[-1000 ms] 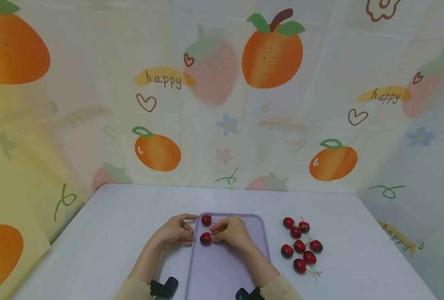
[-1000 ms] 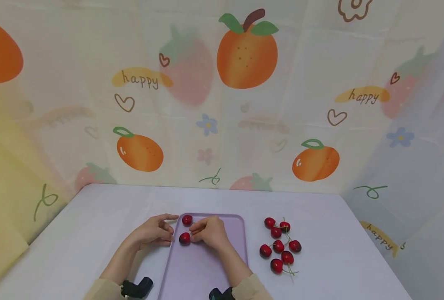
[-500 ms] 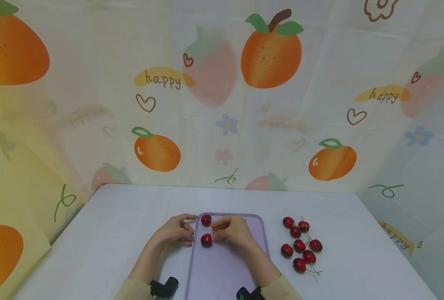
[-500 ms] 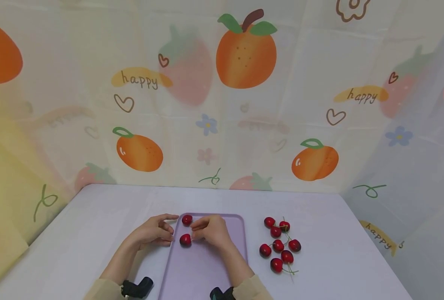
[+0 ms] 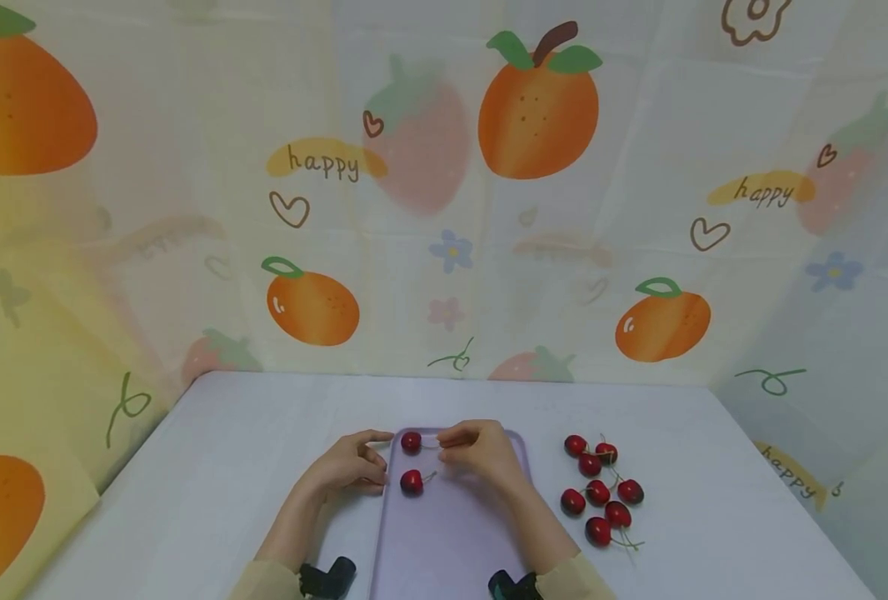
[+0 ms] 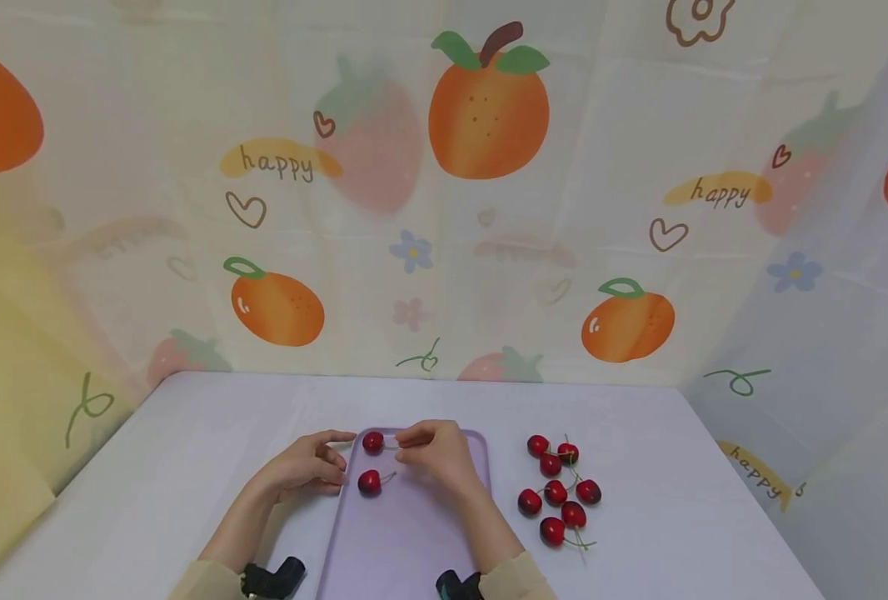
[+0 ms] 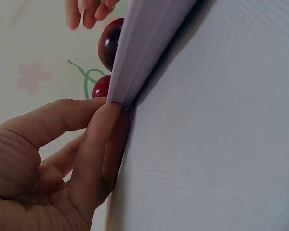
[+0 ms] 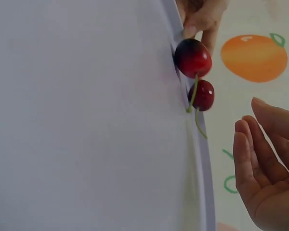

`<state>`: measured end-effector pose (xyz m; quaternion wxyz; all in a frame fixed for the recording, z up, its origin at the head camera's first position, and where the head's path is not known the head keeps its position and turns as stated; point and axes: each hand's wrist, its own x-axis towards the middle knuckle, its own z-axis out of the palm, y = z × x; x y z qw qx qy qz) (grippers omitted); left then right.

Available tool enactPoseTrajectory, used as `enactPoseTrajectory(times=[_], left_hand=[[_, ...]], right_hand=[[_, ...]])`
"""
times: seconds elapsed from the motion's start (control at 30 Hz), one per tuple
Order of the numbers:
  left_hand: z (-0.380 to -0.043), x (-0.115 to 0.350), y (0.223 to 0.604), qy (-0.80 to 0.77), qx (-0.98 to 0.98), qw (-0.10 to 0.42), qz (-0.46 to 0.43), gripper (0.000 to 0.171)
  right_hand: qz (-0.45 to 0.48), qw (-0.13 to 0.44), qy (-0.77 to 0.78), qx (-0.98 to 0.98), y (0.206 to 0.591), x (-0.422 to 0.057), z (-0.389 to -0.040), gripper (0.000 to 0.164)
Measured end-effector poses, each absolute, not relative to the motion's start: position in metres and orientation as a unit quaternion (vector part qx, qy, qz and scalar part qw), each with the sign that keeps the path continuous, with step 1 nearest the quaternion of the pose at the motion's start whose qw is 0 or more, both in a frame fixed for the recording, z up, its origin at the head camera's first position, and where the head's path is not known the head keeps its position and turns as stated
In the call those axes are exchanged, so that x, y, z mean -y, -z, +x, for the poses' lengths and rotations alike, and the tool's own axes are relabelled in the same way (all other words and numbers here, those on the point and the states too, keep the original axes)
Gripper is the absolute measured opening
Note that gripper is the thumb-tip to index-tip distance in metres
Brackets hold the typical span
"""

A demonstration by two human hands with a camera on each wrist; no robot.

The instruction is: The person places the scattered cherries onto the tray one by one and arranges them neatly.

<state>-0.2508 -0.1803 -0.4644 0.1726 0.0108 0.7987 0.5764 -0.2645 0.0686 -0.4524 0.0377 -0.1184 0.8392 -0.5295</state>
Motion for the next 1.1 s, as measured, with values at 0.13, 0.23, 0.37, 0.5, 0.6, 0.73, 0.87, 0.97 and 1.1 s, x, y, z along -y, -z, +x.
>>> enactPoseTrajectory(times=[0.13,0.23,0.37,0.5,0.6,0.73,0.87,0.97,1.1], left_hand=[[-0.250,0.180,0.462,-0.576,-0.798,0.174,0.013,0.072],[-0.250,0.181,0.461,-0.577,-0.797,0.175,0.015,0.072],[-0.250,0.181,0.461,-0.578,-0.796,0.178,0.016,0.072],[-0.250,0.181,0.462,-0.577,-0.796,0.180,0.015,0.072],[-0.250,0.180,0.462,-0.575,-0.799,0.179,0.011,0.071],[-0.249,0.180,0.461,-0.571,-0.802,0.175,0.005,0.071],[-0.249,0.181,0.460,-0.572,-0.802,0.174,0.006,0.071],[-0.250,0.181,0.462,-0.574,-0.800,0.176,0.009,0.072],[-0.249,0.180,0.463,-0.571,-0.802,0.175,0.011,0.072]], right_hand=[[-0.116,0.014,0.513,-0.850,0.447,-0.077,-0.266,0.018],[-0.114,0.011,0.522,-0.845,0.442,-0.082,-0.266,0.018],[-0.106,0.011,0.539,-0.836,0.435,-0.089,-0.265,0.019],[-0.101,0.007,0.543,-0.833,0.430,-0.098,-0.262,0.021],[-0.093,0.005,0.550,-0.830,0.427,-0.103,-0.260,0.023],[-0.082,-0.005,0.557,-0.827,0.423,-0.110,-0.257,0.023],[-0.069,-0.012,0.564,-0.823,0.421,-0.116,-0.256,0.023],[-0.057,-0.006,0.568,-0.821,0.418,-0.122,-0.254,0.025],[-0.050,-0.005,0.568,-0.822,0.414,-0.135,-0.251,0.029]])
